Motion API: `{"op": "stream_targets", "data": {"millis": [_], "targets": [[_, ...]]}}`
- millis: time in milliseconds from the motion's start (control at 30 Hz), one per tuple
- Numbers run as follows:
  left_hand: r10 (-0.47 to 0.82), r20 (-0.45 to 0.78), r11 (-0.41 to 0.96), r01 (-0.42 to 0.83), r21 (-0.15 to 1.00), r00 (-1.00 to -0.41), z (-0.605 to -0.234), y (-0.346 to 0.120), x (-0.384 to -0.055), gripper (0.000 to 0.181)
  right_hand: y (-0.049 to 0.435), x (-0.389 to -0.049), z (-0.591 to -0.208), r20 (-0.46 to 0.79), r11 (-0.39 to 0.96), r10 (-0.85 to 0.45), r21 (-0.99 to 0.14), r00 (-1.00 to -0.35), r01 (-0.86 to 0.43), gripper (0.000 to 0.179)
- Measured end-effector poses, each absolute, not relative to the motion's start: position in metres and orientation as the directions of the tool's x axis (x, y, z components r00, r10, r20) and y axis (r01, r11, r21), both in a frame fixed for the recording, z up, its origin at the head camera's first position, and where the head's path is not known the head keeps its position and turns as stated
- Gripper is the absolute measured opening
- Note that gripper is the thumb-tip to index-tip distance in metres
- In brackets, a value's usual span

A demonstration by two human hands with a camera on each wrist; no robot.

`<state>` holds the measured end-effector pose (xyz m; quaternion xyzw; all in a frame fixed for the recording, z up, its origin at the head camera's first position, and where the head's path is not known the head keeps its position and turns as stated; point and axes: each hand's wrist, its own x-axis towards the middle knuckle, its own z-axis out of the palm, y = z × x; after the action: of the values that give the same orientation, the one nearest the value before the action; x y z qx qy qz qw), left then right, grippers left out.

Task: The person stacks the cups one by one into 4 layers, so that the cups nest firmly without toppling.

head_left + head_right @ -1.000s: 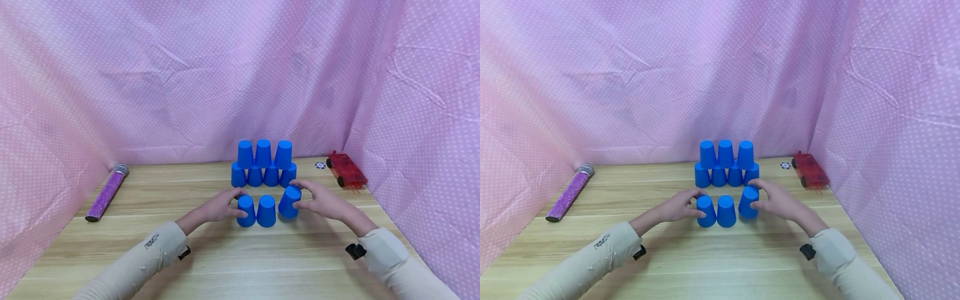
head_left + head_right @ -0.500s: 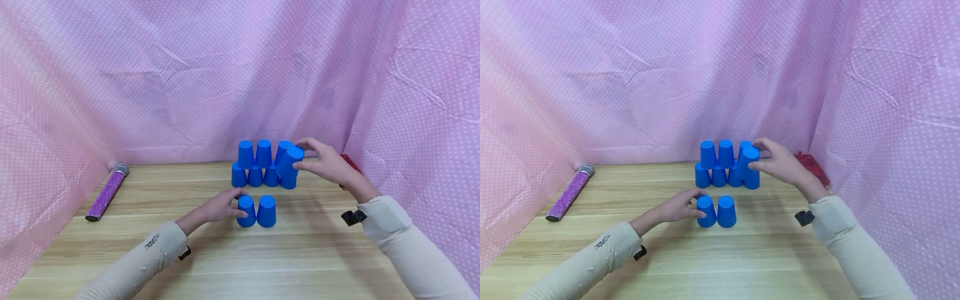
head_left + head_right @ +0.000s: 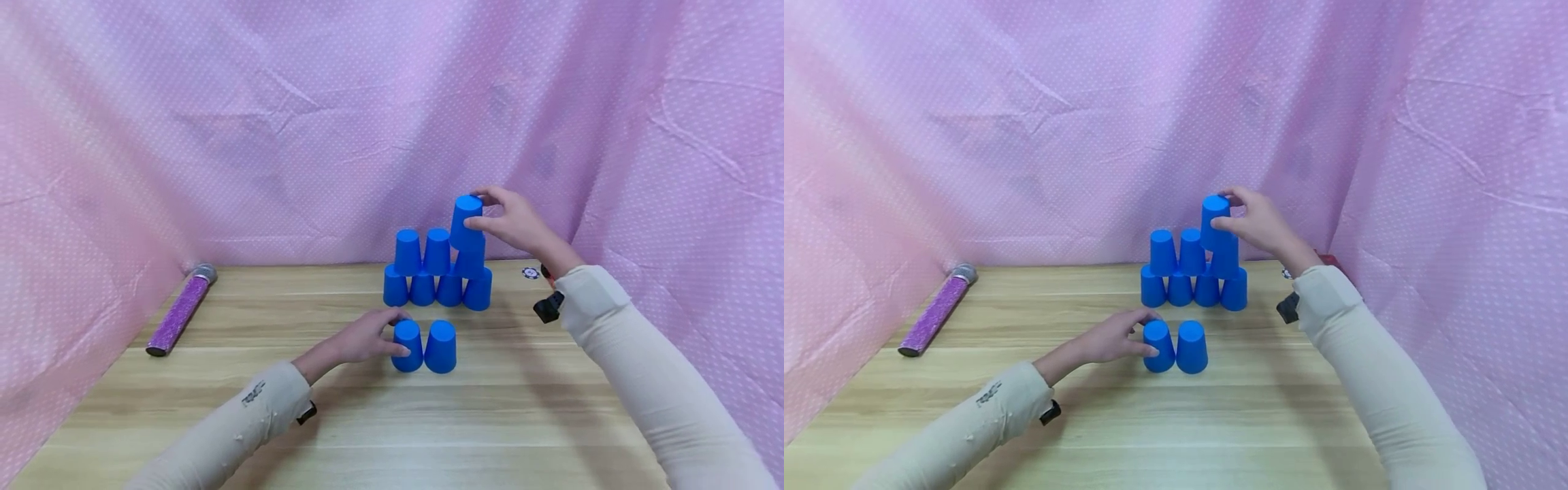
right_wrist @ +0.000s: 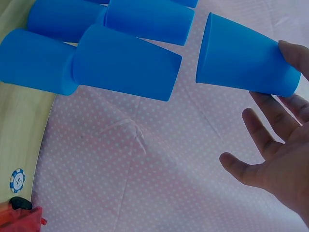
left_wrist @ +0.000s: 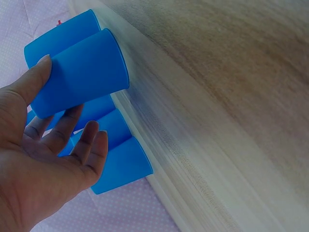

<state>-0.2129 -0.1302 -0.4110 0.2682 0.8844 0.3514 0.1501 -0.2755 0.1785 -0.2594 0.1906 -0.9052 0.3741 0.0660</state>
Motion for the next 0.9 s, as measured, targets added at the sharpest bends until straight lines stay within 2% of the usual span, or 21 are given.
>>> {"op": "stream_targets", "data": {"millis": [200,467,900], "targets": [[0.585,-0.069,0.603,0.377,0.703,-0.808,-0.410,-0.129,-0.212,0.053,0.169,-0.294,-0.255,0.231,0.659,-0.252,-0.670,-0.940,-0.341,0.072],[0.578,-0.072,0.611,0.372,0.699,-0.813,-0.411,-0.130,-0.213,0.053,0.161,-0.312,-0.260,0.221,0.647,-0.222,-0.695,-0.950,-0.313,0.067],[0.571,-0.077,0.621,0.369,0.691,-0.817,-0.412,-0.130,-0.215,0.054,0.164,-0.318,-0.264,0.206,0.625,-0.231,-0.717,-0.951,-0.307,0.064]]}}
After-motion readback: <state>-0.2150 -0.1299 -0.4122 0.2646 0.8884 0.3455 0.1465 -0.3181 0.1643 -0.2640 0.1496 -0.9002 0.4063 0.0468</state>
